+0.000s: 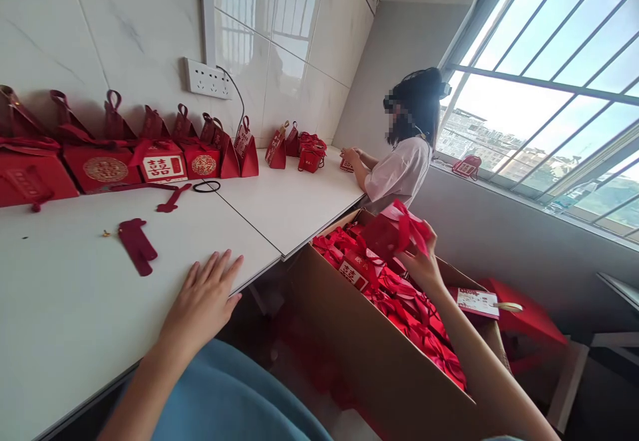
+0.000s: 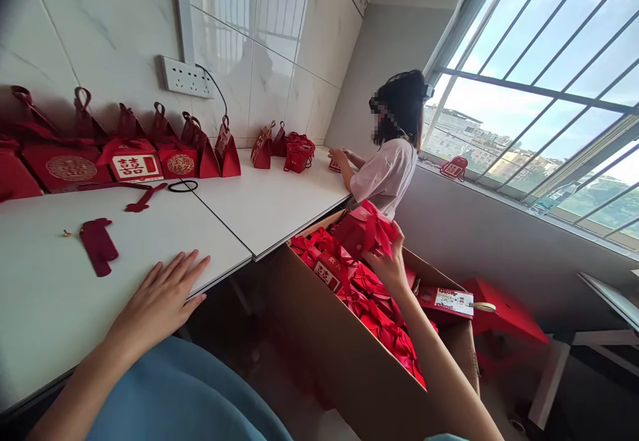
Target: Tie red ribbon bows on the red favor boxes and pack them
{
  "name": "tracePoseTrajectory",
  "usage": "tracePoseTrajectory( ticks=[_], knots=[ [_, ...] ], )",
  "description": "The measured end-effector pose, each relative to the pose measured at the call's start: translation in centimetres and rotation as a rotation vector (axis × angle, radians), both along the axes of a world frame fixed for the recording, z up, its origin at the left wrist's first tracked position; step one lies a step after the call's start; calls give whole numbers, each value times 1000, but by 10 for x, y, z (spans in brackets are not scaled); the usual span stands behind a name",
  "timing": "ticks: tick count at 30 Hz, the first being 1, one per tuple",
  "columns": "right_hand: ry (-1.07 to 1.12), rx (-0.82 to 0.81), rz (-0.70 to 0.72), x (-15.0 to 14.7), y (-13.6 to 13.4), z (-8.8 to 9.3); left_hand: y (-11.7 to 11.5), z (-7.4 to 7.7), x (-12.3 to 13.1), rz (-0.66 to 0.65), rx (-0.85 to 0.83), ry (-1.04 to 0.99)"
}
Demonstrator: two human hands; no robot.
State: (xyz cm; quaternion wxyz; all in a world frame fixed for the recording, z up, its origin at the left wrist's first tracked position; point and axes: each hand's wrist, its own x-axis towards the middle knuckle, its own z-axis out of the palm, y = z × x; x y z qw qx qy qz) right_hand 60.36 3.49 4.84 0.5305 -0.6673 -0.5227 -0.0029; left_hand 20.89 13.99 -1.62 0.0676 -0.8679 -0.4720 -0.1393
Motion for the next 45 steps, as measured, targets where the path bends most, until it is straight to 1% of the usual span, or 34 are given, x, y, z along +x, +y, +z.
tracePoseTrajectory(
  ticks=[3, 6, 9, 12, 14, 17, 19, 23, 25, 28, 33, 37, 39, 41, 45],
  knots=[
    [-5, -59, 9, -10, 35, 1, -1, 3, 0, 4, -15, 9],
    [-54, -160, -37, -9, 69, 2, -2, 5, 0, 6, -17, -1],
    [-87, -222, -67, -11, 86, -1, -4, 5, 0, 8, -13, -42],
    [-117, -270, -71, -28, 84, -8, -5, 5, 0, 7, -8, -68],
    [-174, -345, -84, -45, 77, -11, -6, 6, 0, 9, -17, -51],
    [-282, -494, -151, -68, 71, -10, -6, 10, 0, 13, -49, -30],
    [-314, -521, -199, -75, 71, -9, -7, 11, 0, 12, -67, -37],
    [-318, -428, -215, -74, 75, -13, -6, 10, 0, 0, -60, -92],
    [-350, -422, -198, -71, 75, -19, -6, 9, 0, -6, -49, -113],
    [-414, -471, -189, -65, 71, -27, -6, 9, 0, -4, -44, -108],
    [-497, -513, -225, -60, 62, -38, -7, 10, 0, 6, -58, -102],
    [-610, -655, -219, -65, 63, -43, -7, 11, 1, 11, -65, -99],
    [-673, -748, -203, -69, 65, -43, -7, 12, 1, 9, -72, -85],
    [-702, -809, -182, -71, 66, -40, -8, 13, 2, 14, -79, -57],
    [-690, -837, -150, -68, 64, -28, -10, 15, 3, 27, -81, -15]
  ],
)
